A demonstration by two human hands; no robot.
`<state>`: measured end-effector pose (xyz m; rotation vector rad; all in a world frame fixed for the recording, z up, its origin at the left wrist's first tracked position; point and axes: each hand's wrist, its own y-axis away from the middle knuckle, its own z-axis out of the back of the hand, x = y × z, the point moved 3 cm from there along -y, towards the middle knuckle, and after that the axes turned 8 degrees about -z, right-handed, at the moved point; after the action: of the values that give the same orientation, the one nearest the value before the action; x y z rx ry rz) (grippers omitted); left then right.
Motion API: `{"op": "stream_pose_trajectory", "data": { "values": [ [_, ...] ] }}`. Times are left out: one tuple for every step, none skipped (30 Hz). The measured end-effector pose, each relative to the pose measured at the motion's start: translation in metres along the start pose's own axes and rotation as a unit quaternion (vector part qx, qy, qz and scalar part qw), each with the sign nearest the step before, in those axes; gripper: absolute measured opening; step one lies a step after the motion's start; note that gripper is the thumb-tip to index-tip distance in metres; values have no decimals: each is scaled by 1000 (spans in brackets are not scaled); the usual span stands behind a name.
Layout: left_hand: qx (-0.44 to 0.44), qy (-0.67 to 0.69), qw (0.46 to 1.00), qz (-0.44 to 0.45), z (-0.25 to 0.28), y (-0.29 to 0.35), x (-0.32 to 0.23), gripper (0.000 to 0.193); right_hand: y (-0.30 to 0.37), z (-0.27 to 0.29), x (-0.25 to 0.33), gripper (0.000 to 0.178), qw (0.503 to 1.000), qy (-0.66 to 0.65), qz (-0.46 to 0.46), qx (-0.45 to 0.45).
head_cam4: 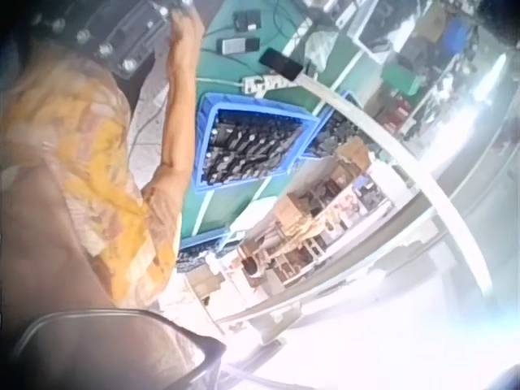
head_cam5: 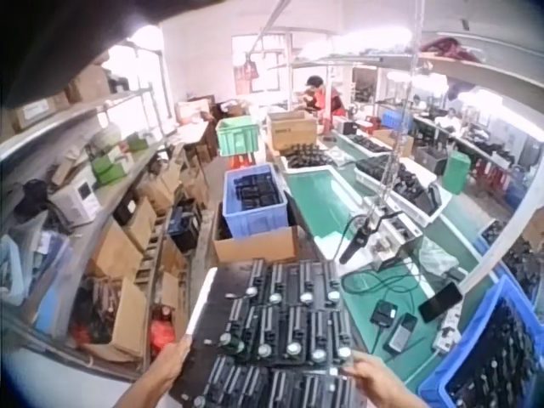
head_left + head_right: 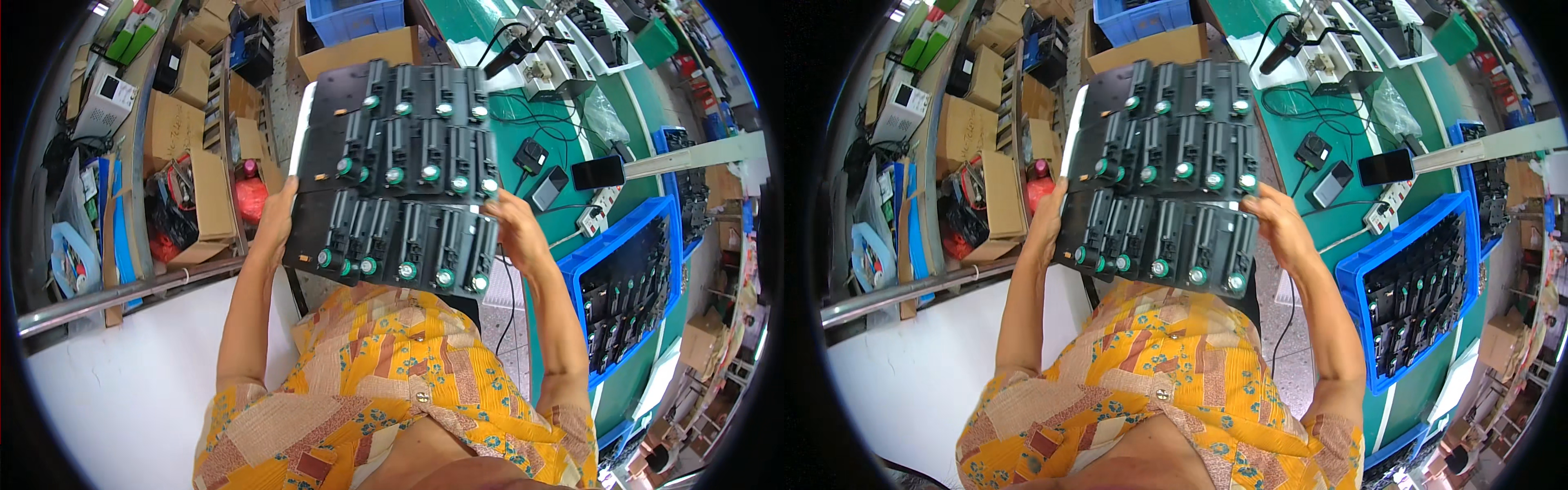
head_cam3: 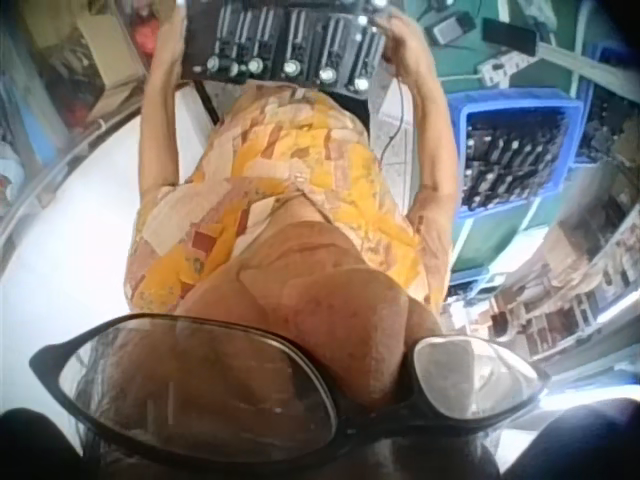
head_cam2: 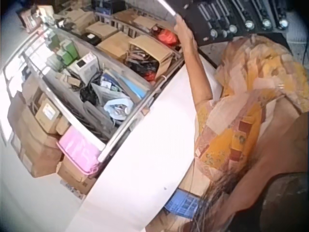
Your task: Assembling and organizing electronic component housings at a factory workbench.
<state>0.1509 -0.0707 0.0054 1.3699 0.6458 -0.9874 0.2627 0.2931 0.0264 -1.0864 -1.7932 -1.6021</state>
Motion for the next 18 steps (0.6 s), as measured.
{"op": "stream_pose_trajectory", "data": {
  "values": [
    [-34, -2, 999, 13, 11, -5, 5, 55, -10, -18, 7, 40, 999, -35, -3, 16],
    [-41, 3, 999, 7, 26, -13, 6, 55, -29, -32, 12, 40, 999, -37, -6, 33],
    [-40, 2, 999, 9, 34, -18, 8, 55, -45, -43, 14, 39, 998, -38, -13, 48],
    [-60, 25, 998, 9, 44, -24, 10, 55, -62, -53, 16, 38, 998, -32, -17, 55],
    [-80, 48, 996, 12, 48, -30, 13, 55, -78, -56, 14, 37, 997, -25, -24, 62],
    [-78, 45, 996, 17, 52, -36, 16, 55, -99, -57, 9, 33, 996, -15, -31, 77],
    [-97, 48, 994, 9, 59, -42, 17, 55, -117, -63, 3, 34, 996, -26, -46, 73],
    [-117, 49, 992, 1, 68, -50, 18, 56, -132, -74, 5, 36, 996, -7, -61, 64],
    [-118, 43, 992, 5, 80, -63, 18, 56, -146, -86, 15, 38, 996, 14, -72, 56],
    [-127, 29, 991, 12, 95, -77, 20, 55, -158, -100, 29, 40, 995, 18, -72, 63],
    [-136, 14, 990, 20, 105, -89, 19, 54, -169, -113, 42, 42, 995, 22, -72, 71],
    [-170, 33, 985, 9, 107, -88, 23, 52, -177, -122, 35, 43, 994, 21, -64, 90],
    [-170, 25, 985, 17, 113, -90, 33, 52, -180, -132, 32, 47, 995, -2, -53, 80],
    [-198, -11, 980, 12, 134, -100, 34, 53, -193, -144, 32, 49, 994, 3, -48, 100],
    [-227, -43, 973, 3, 159, -115, 35, 54, -213, -157, 36, 51, 992, 13, -39, 121],
    [-253, -28, 966, -51, 177, -124, 49, 53, -222, -166, 41, 51, 993, 44, -28, 106],
    [-251, -34, 966, -46, 182, -123, 41, 53, -232, -174, 39, 51, 992, 54, -26, 112],
    [-239, -25, 970, -23, 187, -124, 33, 53, -239, -181, 39, 53, 991, 43, -36, 121]
  ]
}}
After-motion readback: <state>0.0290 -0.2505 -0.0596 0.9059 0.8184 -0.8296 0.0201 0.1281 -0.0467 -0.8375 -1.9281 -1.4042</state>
